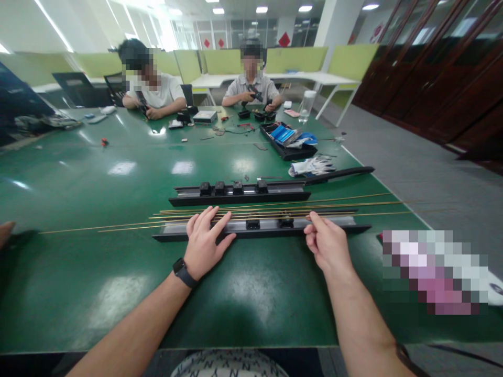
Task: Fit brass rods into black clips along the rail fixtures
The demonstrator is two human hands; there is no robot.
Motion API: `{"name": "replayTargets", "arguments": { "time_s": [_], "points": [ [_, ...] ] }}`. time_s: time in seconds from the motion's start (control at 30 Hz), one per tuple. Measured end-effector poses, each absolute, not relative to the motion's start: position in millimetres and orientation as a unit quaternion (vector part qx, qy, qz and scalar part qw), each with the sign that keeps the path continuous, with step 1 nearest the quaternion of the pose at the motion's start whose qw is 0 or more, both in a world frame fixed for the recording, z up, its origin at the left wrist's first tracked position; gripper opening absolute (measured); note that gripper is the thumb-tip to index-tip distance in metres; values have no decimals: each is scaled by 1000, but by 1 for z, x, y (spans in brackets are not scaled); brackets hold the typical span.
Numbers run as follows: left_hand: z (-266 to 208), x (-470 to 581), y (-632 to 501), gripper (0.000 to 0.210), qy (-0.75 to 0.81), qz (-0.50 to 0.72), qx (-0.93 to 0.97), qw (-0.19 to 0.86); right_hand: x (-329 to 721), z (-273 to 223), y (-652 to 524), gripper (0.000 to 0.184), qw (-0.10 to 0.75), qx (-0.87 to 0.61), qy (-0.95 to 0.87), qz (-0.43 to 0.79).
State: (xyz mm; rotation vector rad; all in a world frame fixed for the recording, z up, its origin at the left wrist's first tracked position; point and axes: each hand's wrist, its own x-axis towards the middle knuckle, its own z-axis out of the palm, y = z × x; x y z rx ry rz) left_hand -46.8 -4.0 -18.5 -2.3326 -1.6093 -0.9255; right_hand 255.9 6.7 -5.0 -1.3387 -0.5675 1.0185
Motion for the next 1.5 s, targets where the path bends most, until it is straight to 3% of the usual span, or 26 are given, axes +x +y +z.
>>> {"name": "replayTargets", "arguments": {
  "time_s": [1.1,1.5],
  "points": [
    [-17,-46,-5,48,-538,-304,-782,79,251,-2,4,40,616,-581,-281,452],
    [-18,-47,-4,47,-536,-303,-783,87,254,-2,5,34,641,-569,-258,447]
  ]
}}
